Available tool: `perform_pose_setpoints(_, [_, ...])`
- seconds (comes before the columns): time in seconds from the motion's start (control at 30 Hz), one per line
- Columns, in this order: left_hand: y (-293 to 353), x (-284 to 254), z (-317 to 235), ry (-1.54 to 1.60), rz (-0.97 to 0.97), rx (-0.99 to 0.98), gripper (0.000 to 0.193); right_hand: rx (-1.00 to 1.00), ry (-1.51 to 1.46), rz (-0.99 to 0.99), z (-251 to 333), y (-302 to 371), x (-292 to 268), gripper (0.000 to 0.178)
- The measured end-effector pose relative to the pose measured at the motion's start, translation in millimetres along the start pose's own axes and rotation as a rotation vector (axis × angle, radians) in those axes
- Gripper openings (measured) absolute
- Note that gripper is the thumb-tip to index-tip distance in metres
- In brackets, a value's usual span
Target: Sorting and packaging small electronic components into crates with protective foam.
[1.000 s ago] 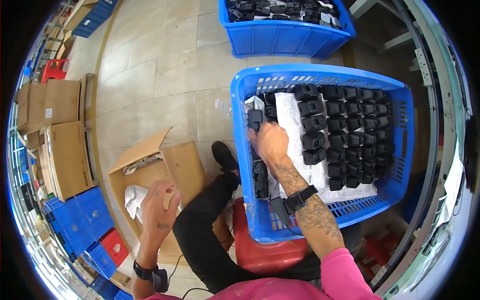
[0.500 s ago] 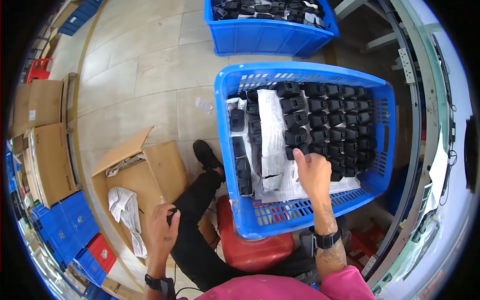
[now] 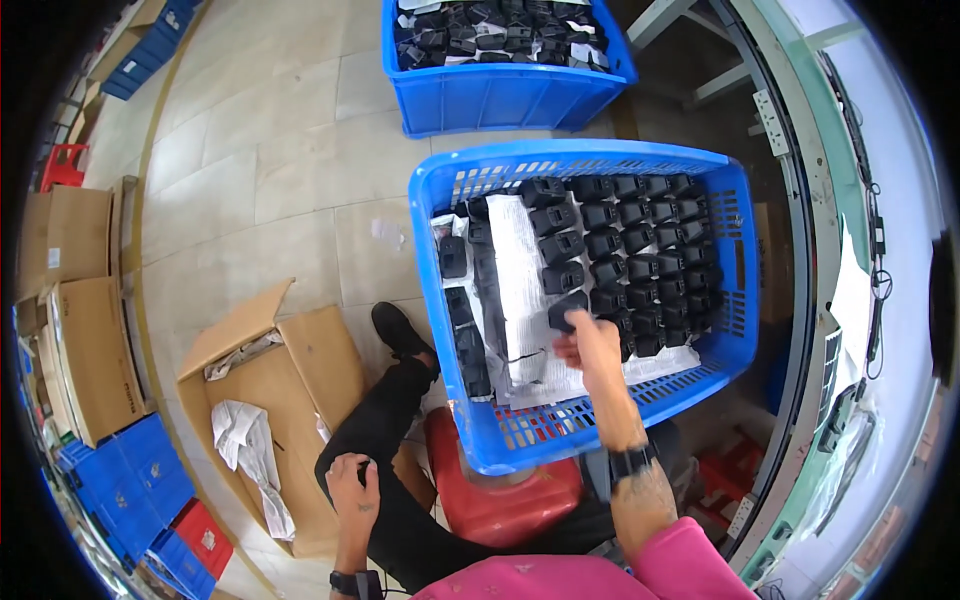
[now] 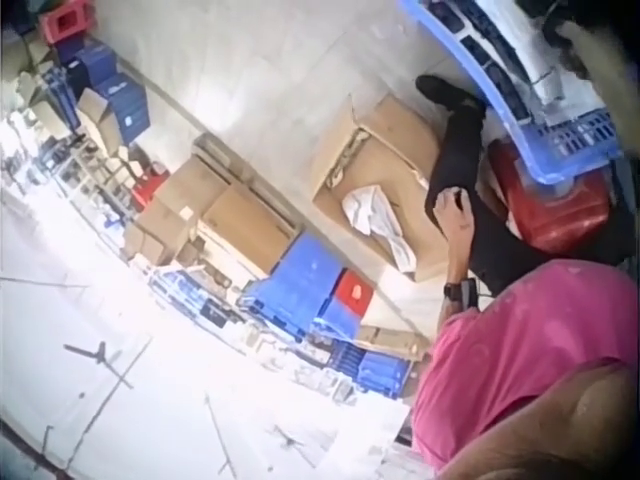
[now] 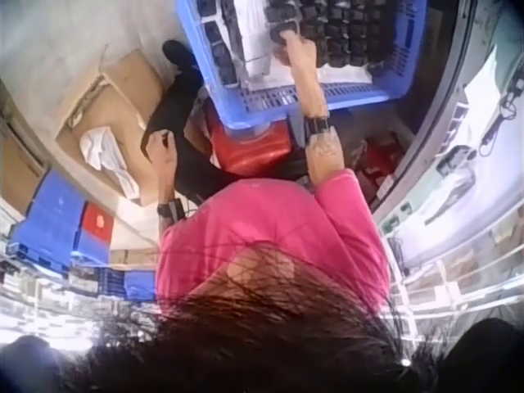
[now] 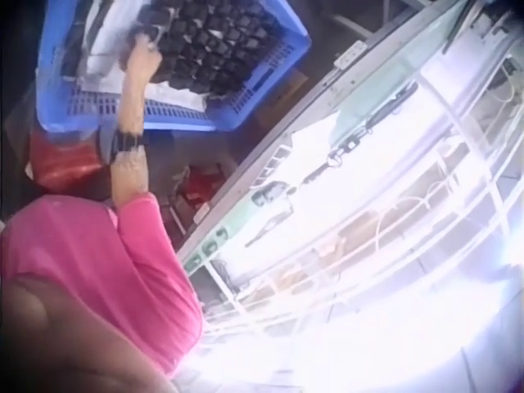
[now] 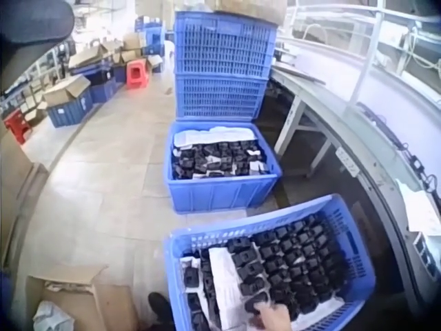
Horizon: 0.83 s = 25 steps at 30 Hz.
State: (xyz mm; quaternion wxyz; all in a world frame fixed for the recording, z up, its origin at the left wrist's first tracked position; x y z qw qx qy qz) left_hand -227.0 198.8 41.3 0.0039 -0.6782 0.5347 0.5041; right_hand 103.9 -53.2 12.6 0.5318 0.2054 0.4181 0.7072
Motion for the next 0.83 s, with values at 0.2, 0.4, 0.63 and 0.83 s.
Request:
perform_pose_setpoints(0.2, [2, 6, 4, -0.146, -0.065, 0.043, 0.015, -0.607, 0.788, 0.158, 83, 22, 93, 0.045])
perform_pose_setpoints(0.4, [2, 8, 6, -0.116, -0.068, 0.056, 0.015, -0.582, 0.978, -0.014, 116, -68, 146, 0.042])
perform_pose_setpoints(0.63, [0, 8, 6, -0.138, -0.050, 0.012, 0.015, -0.546, 1.104, 0.069, 111, -91, 165, 0.040])
perform_pose_setpoints(0.83, [-3, 9, 4, -0.163, -0.038, 0.007, 0.016, -0.516, 1.324, 0.107, 132, -90, 174, 0.028])
Point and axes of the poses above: each hand's wrist, its own y-axis away from the middle knuckle, its own x-axis out of the palm, z = x × y, the point moved 4 cm from there along -y, towards the middle knuckle, and after that the axes turned 14 degrees about z, right-handed, at the moved point
